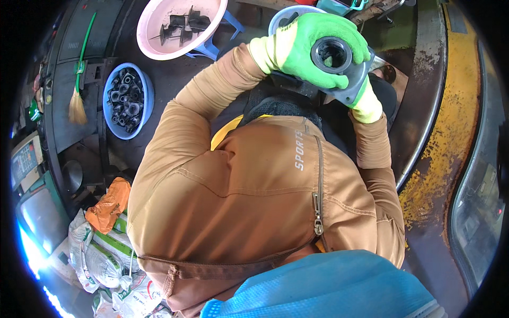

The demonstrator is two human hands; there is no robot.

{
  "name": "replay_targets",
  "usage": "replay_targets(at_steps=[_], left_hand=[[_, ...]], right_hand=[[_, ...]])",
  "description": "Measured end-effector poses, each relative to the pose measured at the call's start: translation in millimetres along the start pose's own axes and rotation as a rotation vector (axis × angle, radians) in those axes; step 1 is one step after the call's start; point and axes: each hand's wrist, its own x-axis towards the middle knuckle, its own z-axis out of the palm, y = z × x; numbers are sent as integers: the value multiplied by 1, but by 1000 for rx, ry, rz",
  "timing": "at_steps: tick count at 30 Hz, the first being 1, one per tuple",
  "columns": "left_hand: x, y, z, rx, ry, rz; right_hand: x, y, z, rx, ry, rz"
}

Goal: The person repeatedly picks up small black metal parts from a pink basin, grinds them against a rotating grinding wheel, and places them into a white bucket. The process is repeated for multiple parts.

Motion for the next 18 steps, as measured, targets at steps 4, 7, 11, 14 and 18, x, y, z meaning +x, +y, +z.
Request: replay_targets(at_steps=[4, 7, 11, 14, 18], left_hand=[[5, 3, -7, -145, -177, 10], [5, 3, -9, -243, -280, 11], [5, -3, -3, -420, -440, 22], [3, -19, 3, -605, -485, 22], [-15, -60, -16, 410, 128, -234]], right_hand=[[-8, -1, 3, 218, -109, 74], [-18, 4, 5, 358, -236, 136], [-28, 5, 16, 372, -350, 189], [-23, 4, 30, 402, -291, 245], [7, 38, 22, 1433, -268, 611]])
